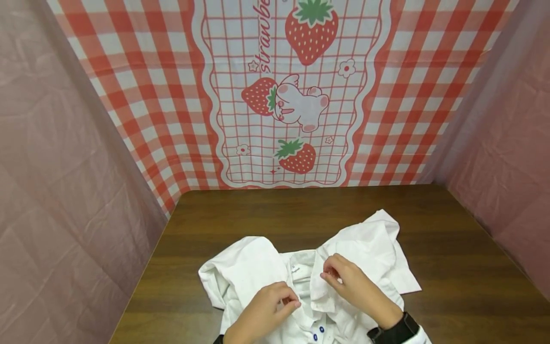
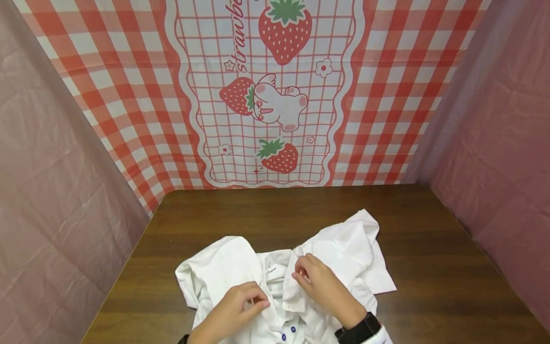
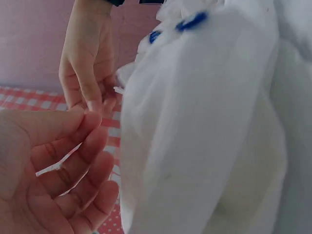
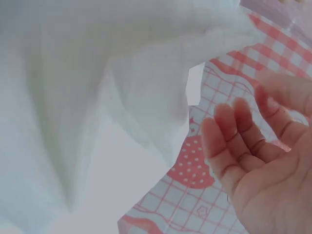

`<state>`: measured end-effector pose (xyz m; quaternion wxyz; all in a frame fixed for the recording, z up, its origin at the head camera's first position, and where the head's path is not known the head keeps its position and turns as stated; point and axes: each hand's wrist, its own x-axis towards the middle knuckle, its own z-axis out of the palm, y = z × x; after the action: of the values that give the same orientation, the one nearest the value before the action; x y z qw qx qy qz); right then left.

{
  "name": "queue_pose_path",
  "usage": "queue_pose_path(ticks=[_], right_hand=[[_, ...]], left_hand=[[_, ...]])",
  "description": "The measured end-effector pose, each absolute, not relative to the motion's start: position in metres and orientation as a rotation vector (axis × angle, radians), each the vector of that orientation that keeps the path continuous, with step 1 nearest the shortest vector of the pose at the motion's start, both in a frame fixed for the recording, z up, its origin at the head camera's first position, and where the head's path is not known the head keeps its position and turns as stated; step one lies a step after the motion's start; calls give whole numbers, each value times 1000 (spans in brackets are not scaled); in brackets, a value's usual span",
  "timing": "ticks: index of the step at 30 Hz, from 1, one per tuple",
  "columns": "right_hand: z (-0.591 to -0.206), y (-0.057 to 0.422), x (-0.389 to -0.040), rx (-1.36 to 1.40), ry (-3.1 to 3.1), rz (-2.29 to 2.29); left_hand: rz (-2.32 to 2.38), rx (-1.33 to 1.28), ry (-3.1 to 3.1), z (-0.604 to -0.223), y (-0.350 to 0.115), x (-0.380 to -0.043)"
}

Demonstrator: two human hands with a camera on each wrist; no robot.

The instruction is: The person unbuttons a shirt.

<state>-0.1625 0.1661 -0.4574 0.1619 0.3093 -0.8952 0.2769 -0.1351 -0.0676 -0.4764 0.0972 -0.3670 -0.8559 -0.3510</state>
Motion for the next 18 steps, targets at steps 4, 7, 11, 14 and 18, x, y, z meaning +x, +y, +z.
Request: queue_pose_path(ticks=[4, 7, 11, 14, 18], right_hand=[[-456, 162, -179, 969, -2610, 653], [-457, 160, -192, 1029, -2715, 589], [-458, 159, -209, 1085, -2874, 579], [-461, 161, -218, 1117, -2959, 543], [-466, 164, -226, 1138, -3028, 482]], left_hand=[[-798, -1151, -2544, -472, -66, -147], [-542, -1233, -2604, -471, -66, -156], [-205, -1271, -2716, -471, -68, -170], [-103, -1215, -2878, -471, -73, -178], [-98, -1152, -3044, -469, -79, -188]])
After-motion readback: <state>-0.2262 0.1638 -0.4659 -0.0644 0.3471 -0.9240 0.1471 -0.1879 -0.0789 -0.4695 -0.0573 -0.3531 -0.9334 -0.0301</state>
